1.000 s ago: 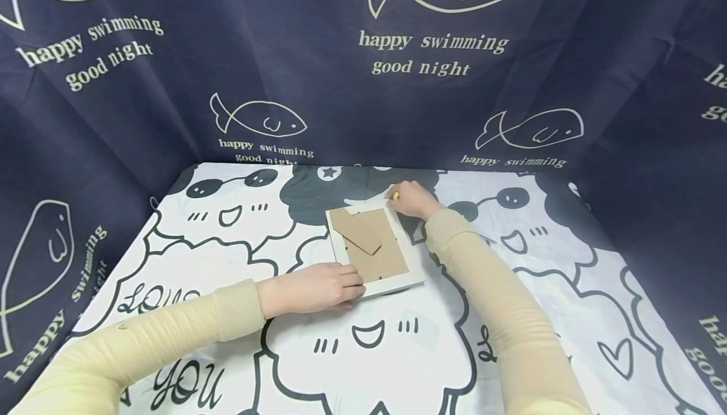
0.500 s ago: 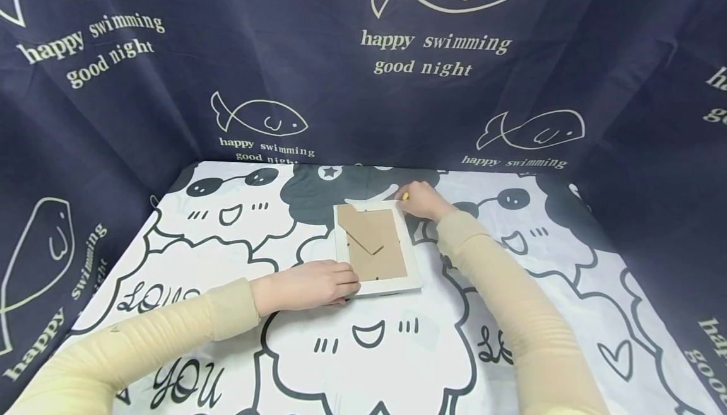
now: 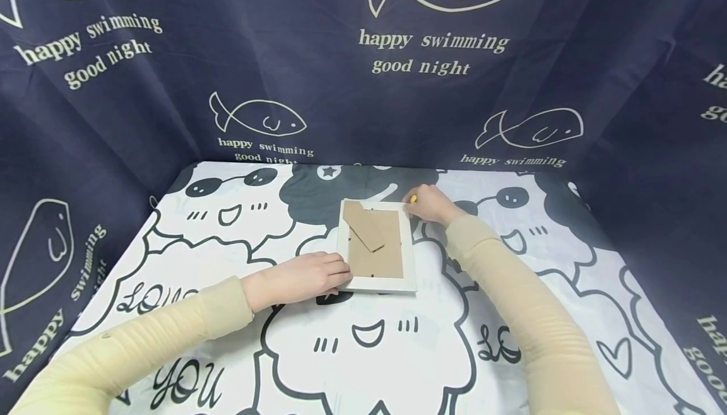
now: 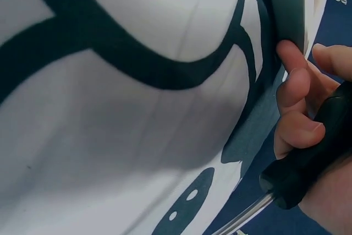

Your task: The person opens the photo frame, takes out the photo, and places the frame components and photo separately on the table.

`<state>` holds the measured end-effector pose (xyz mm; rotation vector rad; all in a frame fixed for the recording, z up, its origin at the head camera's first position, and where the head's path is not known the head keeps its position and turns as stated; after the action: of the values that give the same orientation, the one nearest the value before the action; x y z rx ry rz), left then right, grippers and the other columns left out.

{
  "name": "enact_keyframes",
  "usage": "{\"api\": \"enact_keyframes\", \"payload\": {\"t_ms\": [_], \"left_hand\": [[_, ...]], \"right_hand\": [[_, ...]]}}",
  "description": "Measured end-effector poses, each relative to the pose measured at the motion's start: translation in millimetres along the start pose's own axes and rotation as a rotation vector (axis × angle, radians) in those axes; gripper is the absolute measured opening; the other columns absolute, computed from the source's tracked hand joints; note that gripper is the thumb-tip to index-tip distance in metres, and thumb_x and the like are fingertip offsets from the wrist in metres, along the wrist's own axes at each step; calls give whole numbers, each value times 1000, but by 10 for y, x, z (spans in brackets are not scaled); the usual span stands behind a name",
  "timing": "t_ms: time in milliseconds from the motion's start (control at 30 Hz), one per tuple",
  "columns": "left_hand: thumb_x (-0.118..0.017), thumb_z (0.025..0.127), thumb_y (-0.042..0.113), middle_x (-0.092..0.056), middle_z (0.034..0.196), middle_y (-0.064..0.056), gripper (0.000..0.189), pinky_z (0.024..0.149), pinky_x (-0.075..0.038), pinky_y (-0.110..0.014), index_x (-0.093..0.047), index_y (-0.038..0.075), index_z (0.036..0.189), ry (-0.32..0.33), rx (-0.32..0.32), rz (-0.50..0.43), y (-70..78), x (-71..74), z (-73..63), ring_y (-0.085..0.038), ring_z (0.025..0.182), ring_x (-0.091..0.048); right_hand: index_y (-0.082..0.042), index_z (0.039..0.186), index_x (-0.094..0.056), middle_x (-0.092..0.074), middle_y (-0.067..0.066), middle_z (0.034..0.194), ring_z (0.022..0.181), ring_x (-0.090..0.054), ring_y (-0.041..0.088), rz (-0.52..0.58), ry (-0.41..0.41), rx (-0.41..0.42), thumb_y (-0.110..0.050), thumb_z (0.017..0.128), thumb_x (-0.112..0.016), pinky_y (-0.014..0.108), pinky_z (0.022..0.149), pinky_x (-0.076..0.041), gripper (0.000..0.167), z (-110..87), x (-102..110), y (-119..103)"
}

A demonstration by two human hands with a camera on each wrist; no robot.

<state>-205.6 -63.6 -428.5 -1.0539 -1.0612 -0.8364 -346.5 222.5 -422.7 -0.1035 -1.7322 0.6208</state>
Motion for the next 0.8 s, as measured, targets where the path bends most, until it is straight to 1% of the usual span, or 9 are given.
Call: {"api": "enact_keyframes", "payload": {"t_ms": [200,467,667,800], "left_hand": [[-62,90,22,-61,104,7,14,82,-46,-22,-63,17,103,9,-1,1,-2,-43,-25,-10,97,-53],[-60,88,14,-60,106,7,17,81,-46,-23,-64,17,105,-5,13,-20,-34,-74,-60,-10,99,-53],[-57,93,17,-61,110,6,20,83,-46,-23,-65,16,111,-7,16,-27,-67,-66,-91,-10,101,-53],[-58,92,19,-61,111,6,21,83,-46,-23,-65,16,112,-10,19,-37,-80,-60,-116,-10,101,-53]], "right_hand": [[-3,101,-69,-68,2,69,50,-60,15,-14,10,-18,-16,89,-61,23,49,-50,20,-4,-13,4],[-2,96,-69,-69,5,68,49,-60,18,-15,44,-27,-16,87,-62,23,48,-47,18,-53,4,15],[-1,95,-69,-68,3,67,44,-55,12,-20,60,-41,-15,87,-63,23,48,-45,17,-72,2,30],[-1,94,-69,-68,2,66,44,-54,9,-25,53,-52,-15,87,-62,23,50,-45,17,-80,-8,36]]}}
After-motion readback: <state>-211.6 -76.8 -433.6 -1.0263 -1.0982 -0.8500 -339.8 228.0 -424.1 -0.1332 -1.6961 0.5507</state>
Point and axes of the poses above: each hand's wrist, its own z-axis towards the middle knuckle, its own x-axis out of the back of the hand, y = z × x, the point moved 1 cm from there along z, towards the middle knuckle
